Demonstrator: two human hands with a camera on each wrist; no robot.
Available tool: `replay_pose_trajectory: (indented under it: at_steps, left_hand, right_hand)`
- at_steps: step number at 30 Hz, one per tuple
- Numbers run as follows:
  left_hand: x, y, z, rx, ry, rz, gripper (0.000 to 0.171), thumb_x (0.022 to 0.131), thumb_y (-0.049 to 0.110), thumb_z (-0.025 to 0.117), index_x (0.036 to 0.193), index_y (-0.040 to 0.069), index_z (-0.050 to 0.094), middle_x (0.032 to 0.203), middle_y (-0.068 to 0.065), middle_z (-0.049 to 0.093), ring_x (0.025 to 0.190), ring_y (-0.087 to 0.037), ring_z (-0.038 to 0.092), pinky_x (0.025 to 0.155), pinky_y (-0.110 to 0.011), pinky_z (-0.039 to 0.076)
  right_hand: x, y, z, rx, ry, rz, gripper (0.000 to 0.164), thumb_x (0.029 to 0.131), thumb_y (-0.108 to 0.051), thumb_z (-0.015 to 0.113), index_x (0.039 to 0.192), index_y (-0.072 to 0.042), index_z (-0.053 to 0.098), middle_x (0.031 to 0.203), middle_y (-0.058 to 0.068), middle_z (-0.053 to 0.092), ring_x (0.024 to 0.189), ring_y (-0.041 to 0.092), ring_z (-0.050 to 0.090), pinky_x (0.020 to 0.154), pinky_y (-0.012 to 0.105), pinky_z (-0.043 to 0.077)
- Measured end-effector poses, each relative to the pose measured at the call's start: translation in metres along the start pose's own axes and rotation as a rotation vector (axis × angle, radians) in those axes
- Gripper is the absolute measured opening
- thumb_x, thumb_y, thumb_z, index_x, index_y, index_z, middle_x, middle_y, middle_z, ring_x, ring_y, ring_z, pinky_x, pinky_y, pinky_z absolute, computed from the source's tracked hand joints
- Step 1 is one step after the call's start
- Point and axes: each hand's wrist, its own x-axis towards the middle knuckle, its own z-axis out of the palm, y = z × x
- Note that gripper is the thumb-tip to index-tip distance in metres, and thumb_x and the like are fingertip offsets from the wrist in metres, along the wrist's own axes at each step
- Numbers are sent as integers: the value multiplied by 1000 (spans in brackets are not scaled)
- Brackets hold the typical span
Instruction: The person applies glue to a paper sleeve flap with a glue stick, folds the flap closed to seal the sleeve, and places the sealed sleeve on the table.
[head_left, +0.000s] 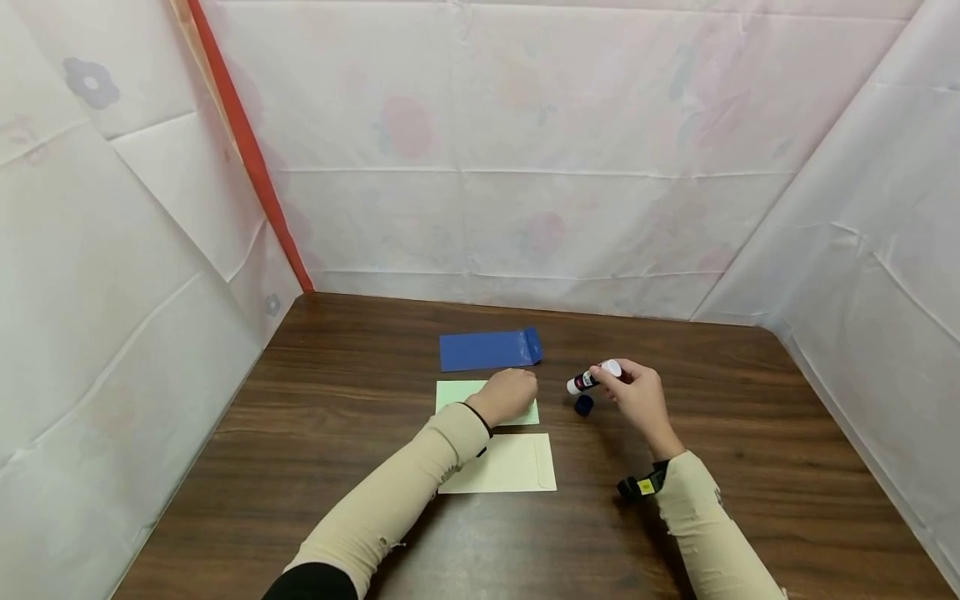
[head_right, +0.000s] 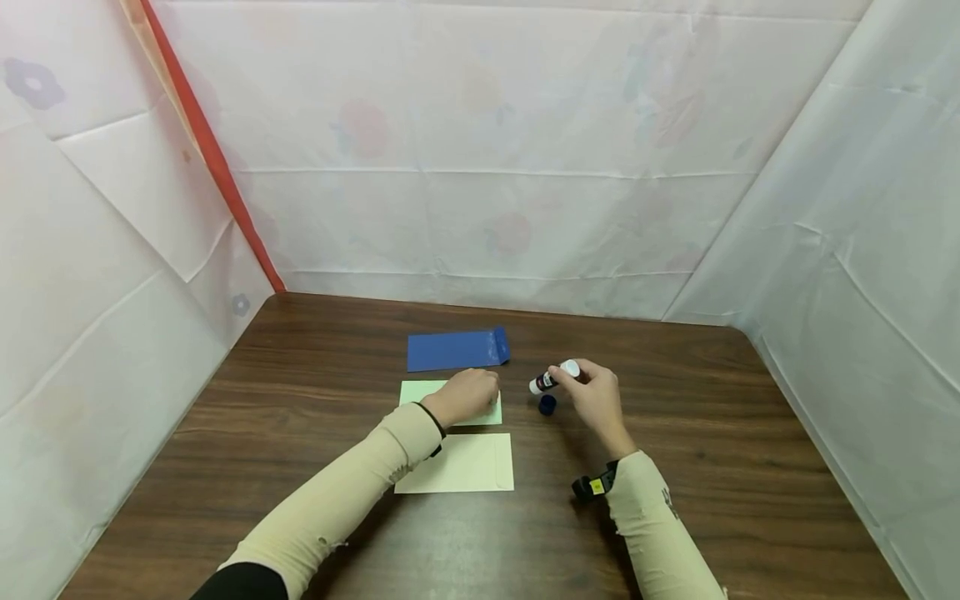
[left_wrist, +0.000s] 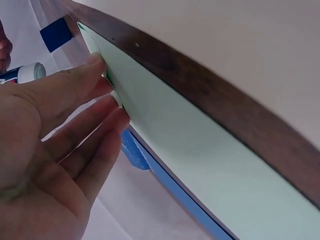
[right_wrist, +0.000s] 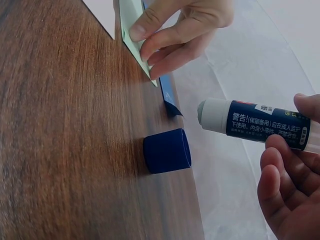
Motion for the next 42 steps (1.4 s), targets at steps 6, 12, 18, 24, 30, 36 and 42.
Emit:
replay_pose_trajectory:
  at_steps: [6,12,18,24,30,36,42]
  left_hand:
    - [1,4,-4,6,-46,-25,15,84,12,75,72,11,68,82,-3,68,70,-15,62,65,-25,52]
    - [5,6,-3,42,-39,-49,9,85,11,74,77,11,70,86,-3,69,78,-16,66,73,-27,56]
    - [10,7,-2,-6,-65,-69,7,86,12,75,83,9,69,89,-5,69,84,-18,66,80,-28,56]
    - [11,9,-4,-22,-111,-86,22,80,31,81,82,11,71,90,-2,69,87,-17,63,84,-27,53]
    - [10,6,-1,-22,-32,-74,13,81,20,80,78,11,72,83,-2,70,80,-16,66,74,-25,55]
    - [12,0,2,-65,31,-80,25,87,0,67,65,10,62,68,-5,65,58,-10,48,58,-22,41]
    - [16,3,-1,-63,14,-125,22,92,-3,59,73,7,65,72,-9,68,61,-12,51,64,-26,47]
  right_hand:
    - [0,1,0,6,-4,-3,31,90,-29,71,95,1,71,78,22,65,60,10,59,54,25,51]
    - [2,-3,-3,27,-18,22,29,90,-25,72,95,3,70,72,8,63,62,17,60,56,27,53]
    - [-8,-27,-8,28,-27,17,24,92,-16,69,93,7,68,75,19,63,60,12,56,55,27,51]
    - [-15,-40,-10,15,-23,11,24,93,-15,67,92,9,67,75,20,62,60,7,54,54,20,48]
    - [-13,-35,-10,19,-19,0,23,92,-14,68,92,9,67,76,23,63,60,10,56,54,23,50]
    - [-2,-10,-8,45,-22,17,27,91,-21,70,92,6,68,76,19,64,60,8,56,54,24,50]
    - [2,3,-8,33,-6,-8,33,90,-31,71,91,2,68,69,2,62,59,6,55,53,21,48]
